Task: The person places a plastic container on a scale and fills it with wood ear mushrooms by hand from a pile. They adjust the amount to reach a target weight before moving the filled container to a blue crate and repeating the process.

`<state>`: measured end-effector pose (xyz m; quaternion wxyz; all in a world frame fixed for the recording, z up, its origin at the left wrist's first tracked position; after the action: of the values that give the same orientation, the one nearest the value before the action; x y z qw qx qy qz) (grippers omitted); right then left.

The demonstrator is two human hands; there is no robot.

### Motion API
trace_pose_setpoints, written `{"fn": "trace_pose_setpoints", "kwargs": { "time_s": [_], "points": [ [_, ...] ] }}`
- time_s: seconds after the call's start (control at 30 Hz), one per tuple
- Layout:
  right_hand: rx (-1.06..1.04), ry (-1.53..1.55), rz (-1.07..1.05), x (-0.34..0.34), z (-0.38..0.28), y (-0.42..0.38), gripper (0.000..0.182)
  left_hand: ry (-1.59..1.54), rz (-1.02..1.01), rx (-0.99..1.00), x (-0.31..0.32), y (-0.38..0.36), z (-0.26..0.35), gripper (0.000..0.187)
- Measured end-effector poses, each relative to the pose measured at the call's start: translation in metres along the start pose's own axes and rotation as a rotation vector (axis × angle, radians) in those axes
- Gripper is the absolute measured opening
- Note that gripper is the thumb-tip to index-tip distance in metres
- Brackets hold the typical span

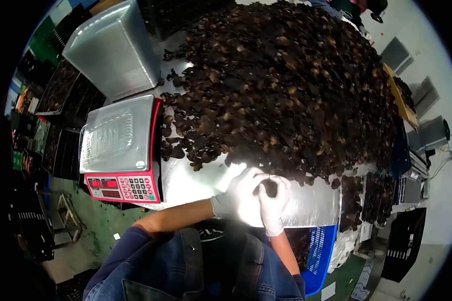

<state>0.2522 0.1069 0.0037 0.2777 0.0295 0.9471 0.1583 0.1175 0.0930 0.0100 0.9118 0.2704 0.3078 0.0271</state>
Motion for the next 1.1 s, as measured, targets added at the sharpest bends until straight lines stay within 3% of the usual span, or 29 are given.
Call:
{"fn": "trace_pose_setpoints", "kwargs": {
  "time_s": [0.23,0.37,0.43,0.47,0.5,0.57,0.6,0.7,0.73,0.77,0.9,0.97,1.03,1.1],
  "points": [
    [-0.130,0.019,-0.094,0.020,-0.077,0.013,0.039,0.072,-0.014,-0.041,-0.077,0.003,0.012,0.044],
    [-0.288,0.214,-0.243,0.070,-0.176,0.028,0.037,0.066,0.202,0.060,-0.185,-0.006,0.010,0.046],
    [-0.375,0.288,-0.264,0.105,-0.227,0.031,0.034,0.210,0.182,-0.109,-0.246,-0.013,0.011,0.046],
    [-0.523,0.275,-0.317,0.122,-0.257,0.031,0.033,0.280,0.214,-0.070,-0.277,-0.019,0.014,0.044],
    [-0.503,0.330,-0.384,0.142,-0.281,0.029,0.032,0.350,0.247,-0.032,-0.307,-0.026,0.016,0.043],
    [-0.448,0.568,-0.462,0.189,-0.310,0.023,0.033,0.375,0.236,-0.248,-0.356,-0.044,-0.002,0.041],
    [-0.468,0.598,-0.492,0.205,-0.328,0.019,0.033,0.396,0.220,-0.267,-0.378,-0.053,-0.012,0.041],
    [-0.390,0.500,-0.606,0.275,-0.339,0.005,0.031,0.448,0.124,-0.365,-0.420,-0.077,-0.047,0.040],
    [-0.338,0.313,-0.750,0.295,-0.341,0.003,0.039,0.464,0.064,-0.379,-0.427,-0.082,-0.059,0.042],
    [-0.343,0.318,-0.749,0.306,-0.339,0.002,0.039,0.471,0.066,-0.378,-0.433,-0.091,-0.073,0.042],
    [-0.418,0.126,-0.715,0.326,-0.317,0.009,0.072,0.470,-0.002,-0.403,-0.436,-0.103,-0.091,0.056],
    [-0.510,0.037,-0.617,0.319,-0.319,0.014,0.077,0.550,0.011,-0.370,-0.436,-0.103,-0.082,0.065],
    [-0.522,-0.104,-0.697,0.322,-0.325,0.011,0.085,0.599,-0.041,-0.426,-0.434,-0.105,-0.080,0.078],
    [-0.636,-0.261,-0.645,0.320,-0.330,-0.002,0.086,0.621,-0.001,-0.392,-0.434,-0.104,-0.075,0.091]
  ]
}}
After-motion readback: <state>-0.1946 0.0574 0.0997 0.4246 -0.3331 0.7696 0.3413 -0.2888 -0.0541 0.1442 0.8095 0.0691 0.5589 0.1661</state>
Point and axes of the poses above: each hand's wrist, its own y-axis towards the middle knuckle, its own x-axis out of the palm, z = x × y, the point moved 6 cm from there along y, towards the middle knuckle, and after that the axes turned 5 degrees about x, right-handed, at the moved point
